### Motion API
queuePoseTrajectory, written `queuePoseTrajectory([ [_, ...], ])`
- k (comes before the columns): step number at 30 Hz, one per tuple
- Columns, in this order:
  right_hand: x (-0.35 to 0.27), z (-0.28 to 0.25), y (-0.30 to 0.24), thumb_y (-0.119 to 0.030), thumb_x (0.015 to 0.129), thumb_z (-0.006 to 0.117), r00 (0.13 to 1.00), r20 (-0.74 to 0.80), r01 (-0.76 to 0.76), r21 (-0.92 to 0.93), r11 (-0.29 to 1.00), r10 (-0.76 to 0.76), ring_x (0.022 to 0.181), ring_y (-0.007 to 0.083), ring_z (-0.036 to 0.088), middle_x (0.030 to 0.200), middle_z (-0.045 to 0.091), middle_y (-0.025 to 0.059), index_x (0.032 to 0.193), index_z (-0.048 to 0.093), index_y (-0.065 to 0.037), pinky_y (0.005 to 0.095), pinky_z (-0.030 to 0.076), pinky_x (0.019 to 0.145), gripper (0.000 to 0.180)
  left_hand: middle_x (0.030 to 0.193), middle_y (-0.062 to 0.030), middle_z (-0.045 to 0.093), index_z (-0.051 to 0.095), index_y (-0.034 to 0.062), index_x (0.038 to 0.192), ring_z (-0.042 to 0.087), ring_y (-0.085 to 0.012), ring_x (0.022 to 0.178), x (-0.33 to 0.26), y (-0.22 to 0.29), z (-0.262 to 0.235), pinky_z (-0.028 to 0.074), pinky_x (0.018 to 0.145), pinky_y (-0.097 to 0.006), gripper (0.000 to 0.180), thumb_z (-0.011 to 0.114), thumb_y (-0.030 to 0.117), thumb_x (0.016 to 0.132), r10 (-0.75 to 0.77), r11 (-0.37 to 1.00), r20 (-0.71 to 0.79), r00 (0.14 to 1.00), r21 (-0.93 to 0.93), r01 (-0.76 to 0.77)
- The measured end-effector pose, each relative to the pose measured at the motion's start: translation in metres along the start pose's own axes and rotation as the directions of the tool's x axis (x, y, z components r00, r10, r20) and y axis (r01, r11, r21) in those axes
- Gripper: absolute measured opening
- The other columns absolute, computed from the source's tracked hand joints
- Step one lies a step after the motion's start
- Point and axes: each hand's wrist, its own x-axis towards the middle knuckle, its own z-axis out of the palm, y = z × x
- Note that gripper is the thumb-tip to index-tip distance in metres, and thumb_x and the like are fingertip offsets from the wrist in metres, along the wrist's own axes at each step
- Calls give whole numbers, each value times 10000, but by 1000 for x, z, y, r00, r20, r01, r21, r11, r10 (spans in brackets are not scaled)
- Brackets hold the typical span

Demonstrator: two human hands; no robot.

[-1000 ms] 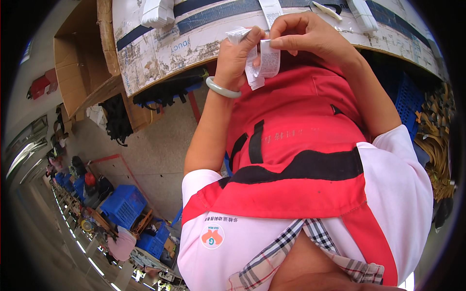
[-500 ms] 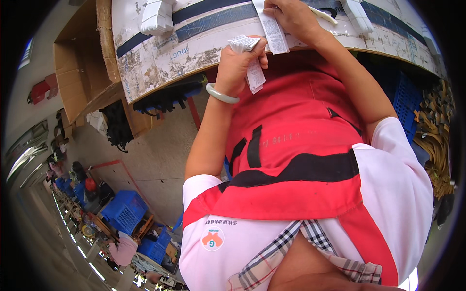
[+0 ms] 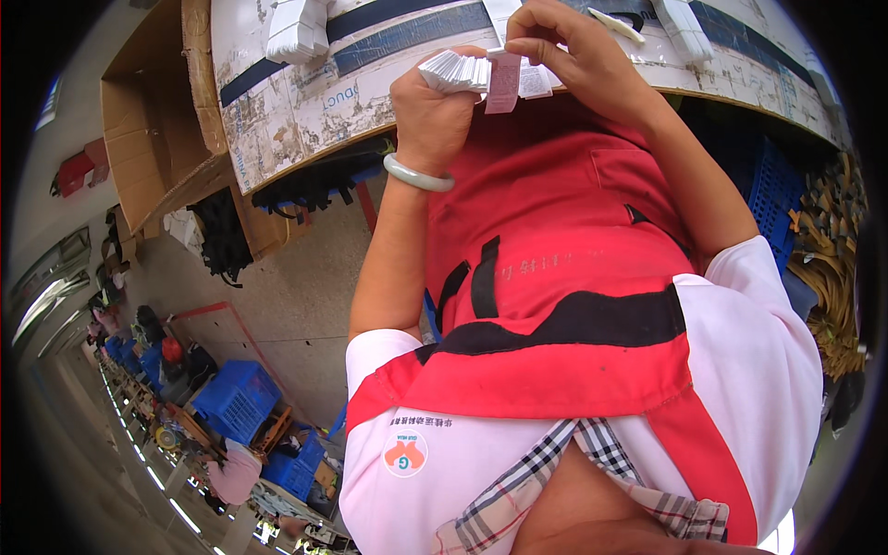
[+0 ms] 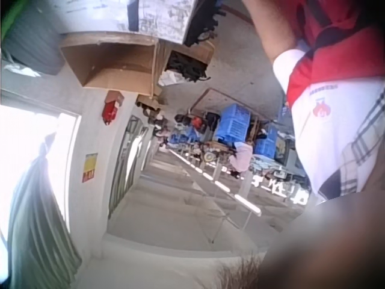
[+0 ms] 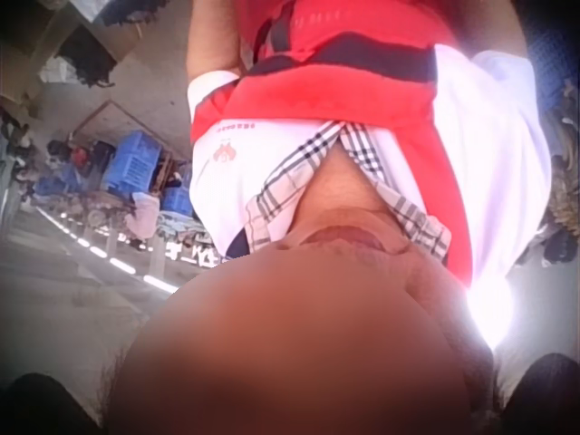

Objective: Inspecting a stack of small printed tags or labels by flipping through them.

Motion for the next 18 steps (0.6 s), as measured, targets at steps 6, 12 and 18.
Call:
queuePoseTrajectory([
  [6, -3, -2, -14, -125, 858, 696, 846, 162, -510, -30, 859, 508, 776, 225, 612, 896, 597, 115, 995, 651, -20, 321, 499, 687, 178, 738, -36, 674, 718, 6, 990, 605, -65, 612, -7, 6, -1, 467, 523, -199, 176, 678, -18, 820, -137, 982, -7, 991, -133, 134],
  [12, -15, 3, -3, -122, 908, 658, 855, 141, -485, -120, 866, 499, 799, 96, 591, 900, 636, 21, 1014, 668, -16, 232, 493, 715, 150, 710, -31, 660, 714, 2, 993, 589, -62, 590, -8, 10, 6, 445, 505, -196, 157, 694, 23, 838, -173, 969, -24, 985, -184, 166],
  [18, -17, 4, -5, -121, 903, 667, 834, 149, -532, -41, 846, 531, 810, 83, 592, 900, 632, 11, 998, 661, -10, 222, 494, 720, 146, 694, -31, 654, 706, -1, 999, 585, -66, 581, -9, 1, 6, 449, 504, -198, 144, 682, 40, 863, -39, 988, -28, 999, -153, 35],
])
